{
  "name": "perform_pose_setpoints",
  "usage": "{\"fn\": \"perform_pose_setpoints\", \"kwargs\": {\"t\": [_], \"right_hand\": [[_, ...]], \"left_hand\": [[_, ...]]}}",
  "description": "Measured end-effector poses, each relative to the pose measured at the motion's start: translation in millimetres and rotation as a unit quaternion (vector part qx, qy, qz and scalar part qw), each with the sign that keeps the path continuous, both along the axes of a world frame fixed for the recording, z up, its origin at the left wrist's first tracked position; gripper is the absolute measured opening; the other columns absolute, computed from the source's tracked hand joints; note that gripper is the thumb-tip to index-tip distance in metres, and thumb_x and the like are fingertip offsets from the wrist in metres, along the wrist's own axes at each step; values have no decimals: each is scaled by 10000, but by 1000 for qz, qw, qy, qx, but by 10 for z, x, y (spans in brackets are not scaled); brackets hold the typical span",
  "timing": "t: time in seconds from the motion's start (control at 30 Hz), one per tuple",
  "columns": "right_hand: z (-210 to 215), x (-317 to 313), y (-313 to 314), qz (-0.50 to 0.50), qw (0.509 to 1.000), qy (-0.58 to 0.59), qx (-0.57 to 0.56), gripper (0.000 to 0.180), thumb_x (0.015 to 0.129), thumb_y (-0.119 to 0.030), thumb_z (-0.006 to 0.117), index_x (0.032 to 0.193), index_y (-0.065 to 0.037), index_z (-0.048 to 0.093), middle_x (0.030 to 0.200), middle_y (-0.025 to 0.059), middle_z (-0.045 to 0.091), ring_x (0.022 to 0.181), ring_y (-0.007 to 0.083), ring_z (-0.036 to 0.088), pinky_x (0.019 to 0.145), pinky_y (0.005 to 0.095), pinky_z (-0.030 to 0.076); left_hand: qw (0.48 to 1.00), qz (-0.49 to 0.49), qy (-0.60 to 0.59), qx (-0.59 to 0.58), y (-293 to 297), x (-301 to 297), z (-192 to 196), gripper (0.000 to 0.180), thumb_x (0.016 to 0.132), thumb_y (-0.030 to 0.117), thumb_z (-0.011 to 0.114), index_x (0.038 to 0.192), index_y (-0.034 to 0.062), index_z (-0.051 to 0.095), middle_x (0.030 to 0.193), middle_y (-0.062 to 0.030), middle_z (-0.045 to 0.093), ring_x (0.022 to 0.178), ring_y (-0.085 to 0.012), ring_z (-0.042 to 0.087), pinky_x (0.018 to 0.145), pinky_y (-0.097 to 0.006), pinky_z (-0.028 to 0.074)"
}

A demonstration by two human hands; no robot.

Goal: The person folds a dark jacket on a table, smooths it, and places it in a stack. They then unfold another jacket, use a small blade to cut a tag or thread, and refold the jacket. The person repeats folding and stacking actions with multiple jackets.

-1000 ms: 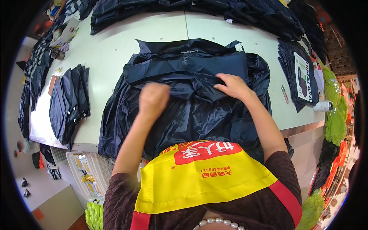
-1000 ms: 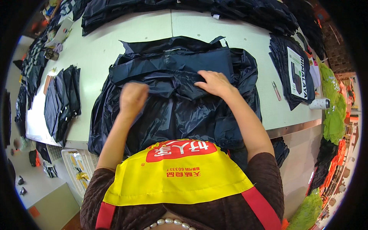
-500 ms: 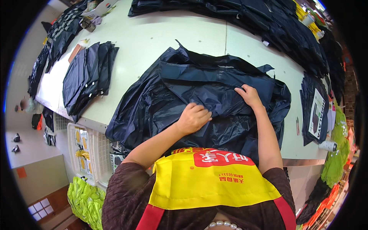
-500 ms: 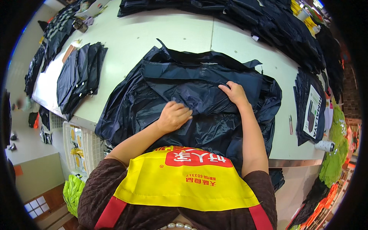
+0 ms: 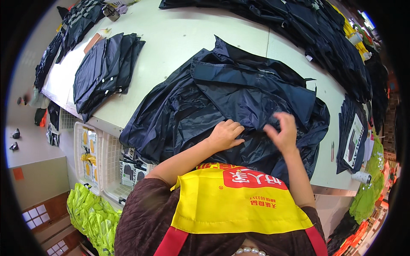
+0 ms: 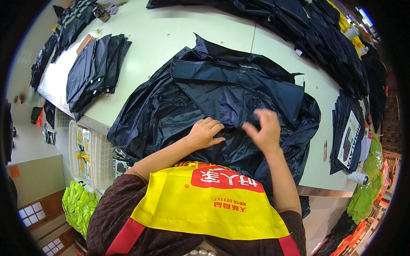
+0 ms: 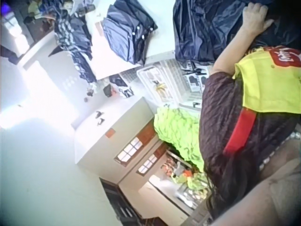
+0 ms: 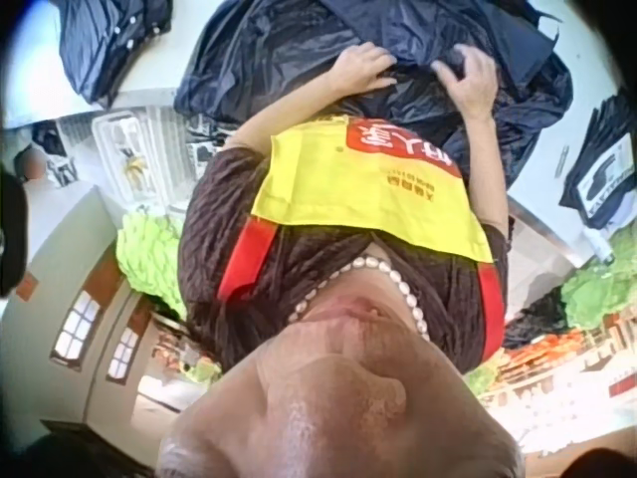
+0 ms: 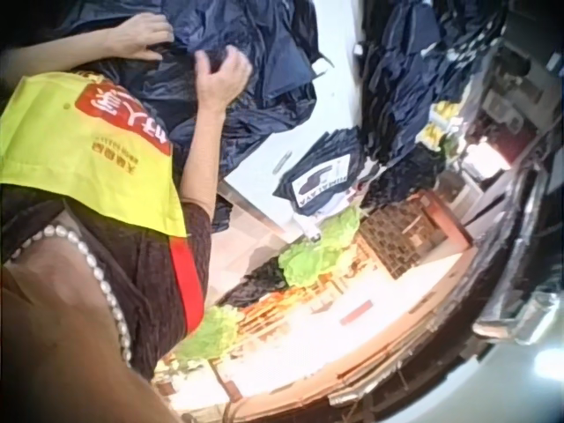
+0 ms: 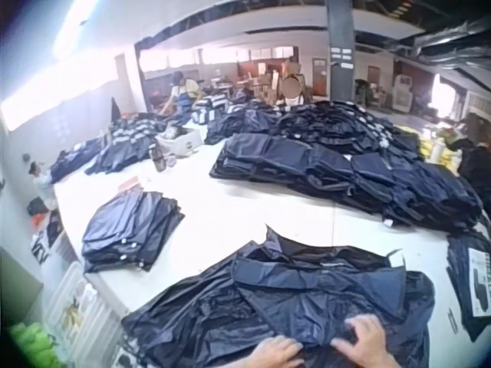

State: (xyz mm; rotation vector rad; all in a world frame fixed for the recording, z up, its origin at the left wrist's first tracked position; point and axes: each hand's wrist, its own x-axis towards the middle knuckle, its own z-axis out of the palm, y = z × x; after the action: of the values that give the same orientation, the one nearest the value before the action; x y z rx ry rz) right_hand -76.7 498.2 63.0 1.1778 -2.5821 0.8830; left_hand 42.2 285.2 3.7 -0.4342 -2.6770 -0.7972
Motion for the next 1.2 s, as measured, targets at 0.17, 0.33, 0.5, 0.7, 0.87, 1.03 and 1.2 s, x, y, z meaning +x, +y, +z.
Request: {"fn": "perform_pose_setpoints", "kwargs": {"t": [0.17,0.33,0.5,0.7,0.87,1.03,1.2], "right_hand": [[-487,265,98,6,991,76,105,445,647,-208,770,1002,-27,571,960,114,582,921,293,550,779,368,446],[-528,135,-29,-5,993,67,92,270,677,-101,718,904,-43,584,870,82,576,847,266,556,720,361,453],[-558,-61,7,42,988,88,117,118,687,-56,638,772,-61,555,760,71,536,772,256,551,641,347,474],[-363,-36,160,109,989,39,90,101,686,11,597,722,-64,539,725,83,532,752,251,549,623,335,473],[-71,67,49,49,977,-59,197,257,686,-210,742,811,-47,587,828,87,589,849,264,558,780,396,436],[-89,1,-175,88,990,-59,96,425,722,-354,707,951,-7,617,1073,141,574,1082,306,495,953,413,350],[102,-79,-177,82,948,-216,221,468,770,-395,670,1025,-5,628,1068,152,616,1016,309,569,893,381,426]], "left_hand": [[1000,13,5,-1,52,-81,-181,256,734,182,691,937,69,582,915,-73,608,809,-238,583,690,-320,490],[1000,2,-3,-8,-20,-155,-268,170,742,150,678,860,62,592,883,-80,610,787,-237,587,668,-321,502],[999,-17,32,10,-71,-216,-160,117,729,157,648,747,65,578,773,-68,577,755,-233,569,654,-315,498],[999,-1,1,-41,-368,-94,-86,108,779,153,644,807,55,609,832,-76,621,779,-242,590,659,-325,504],[977,194,44,74,-558,-276,309,283,737,254,723,899,45,623,906,-103,617,831,-277,582,732,-355,480],[819,494,48,287,-1502,-1005,286,590,745,301,731,1154,-67,517,1082,-232,573,972,-319,569,843,-379,452],[788,390,-67,472,-1955,-1496,182,534,796,123,672,1221,-110,448,954,-194,644,847,-205,618,736,-271,490]]}}
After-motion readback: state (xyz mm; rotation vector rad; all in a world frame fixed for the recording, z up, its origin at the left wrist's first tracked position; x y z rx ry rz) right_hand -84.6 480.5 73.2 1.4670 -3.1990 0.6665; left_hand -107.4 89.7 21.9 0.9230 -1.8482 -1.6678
